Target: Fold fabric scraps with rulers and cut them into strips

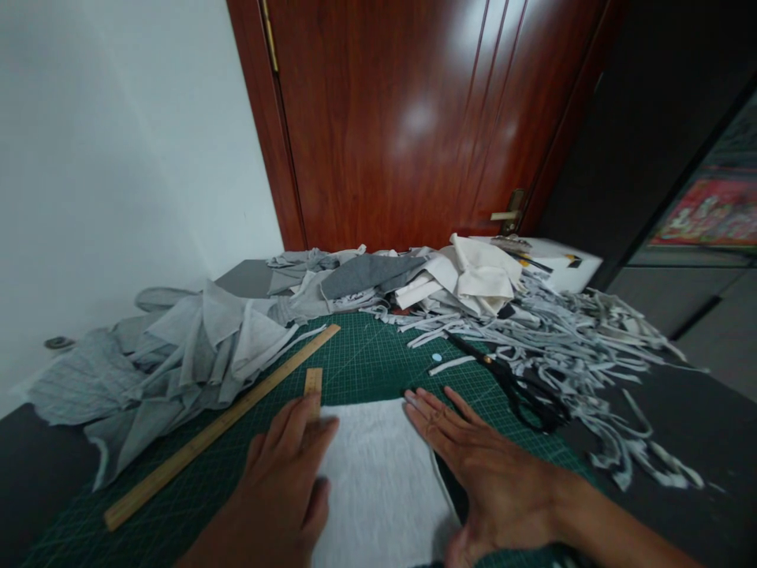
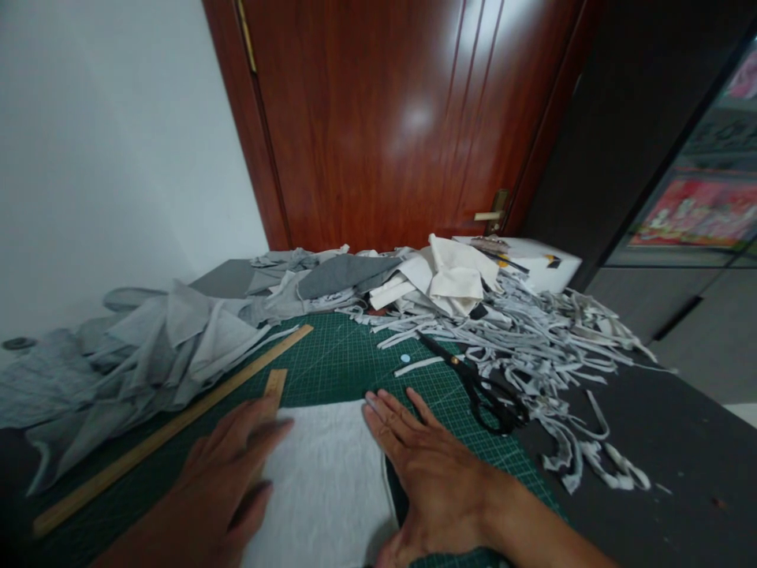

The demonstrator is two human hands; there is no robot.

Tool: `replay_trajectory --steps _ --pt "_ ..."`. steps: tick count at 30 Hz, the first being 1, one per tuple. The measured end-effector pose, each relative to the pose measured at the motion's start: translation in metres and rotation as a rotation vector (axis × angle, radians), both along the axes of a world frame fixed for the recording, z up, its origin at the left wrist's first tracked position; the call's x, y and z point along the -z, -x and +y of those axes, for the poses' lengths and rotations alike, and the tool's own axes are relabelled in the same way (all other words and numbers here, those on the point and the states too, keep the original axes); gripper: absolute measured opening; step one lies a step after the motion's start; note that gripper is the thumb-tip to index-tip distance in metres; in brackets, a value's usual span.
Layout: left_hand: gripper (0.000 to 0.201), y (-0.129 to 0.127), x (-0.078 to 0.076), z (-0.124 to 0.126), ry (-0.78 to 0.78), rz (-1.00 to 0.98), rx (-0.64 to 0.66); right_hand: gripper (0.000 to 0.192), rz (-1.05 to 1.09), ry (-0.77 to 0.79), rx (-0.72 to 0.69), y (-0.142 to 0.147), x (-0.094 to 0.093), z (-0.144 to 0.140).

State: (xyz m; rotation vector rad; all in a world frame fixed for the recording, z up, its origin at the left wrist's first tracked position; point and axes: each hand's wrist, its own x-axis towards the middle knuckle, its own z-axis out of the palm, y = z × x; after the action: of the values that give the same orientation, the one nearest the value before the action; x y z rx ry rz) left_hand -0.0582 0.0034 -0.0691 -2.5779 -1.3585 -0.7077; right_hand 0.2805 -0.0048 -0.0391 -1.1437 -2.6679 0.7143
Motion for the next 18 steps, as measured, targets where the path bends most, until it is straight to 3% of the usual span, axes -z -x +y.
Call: replay_trajectory --steps 3,6,10,14,18 --pt "0.064 -0.012 -0.017 0.007 0.043 0.024 0.039 0.142 -0.006 -0.012 -0.004 0.001 0.0 0.0" --pt "0.054 -0.009 -0.048 0.031 0.16 0.022 0.038 0.139 -0.019 -0.008 0.006 0.004 -0.004 -0.001" --pt "0.039 0.022 -0.082 0.078 0.262 0.184 -0.25 0.142 -0.055 0.05 0.046 0.01 -0.011 -0.003" --pt "0.029 0.052 -0.086 0.104 0.319 0.24 -0.312 0.143 -0.058 0.071 0.054 0.009 -0.009 -0.003" --pt "0.018 0.059 -0.084 0.11 0.357 0.258 -0.304 0.143 0.007 0.017 0.023 0.002 0.002 -0.002"
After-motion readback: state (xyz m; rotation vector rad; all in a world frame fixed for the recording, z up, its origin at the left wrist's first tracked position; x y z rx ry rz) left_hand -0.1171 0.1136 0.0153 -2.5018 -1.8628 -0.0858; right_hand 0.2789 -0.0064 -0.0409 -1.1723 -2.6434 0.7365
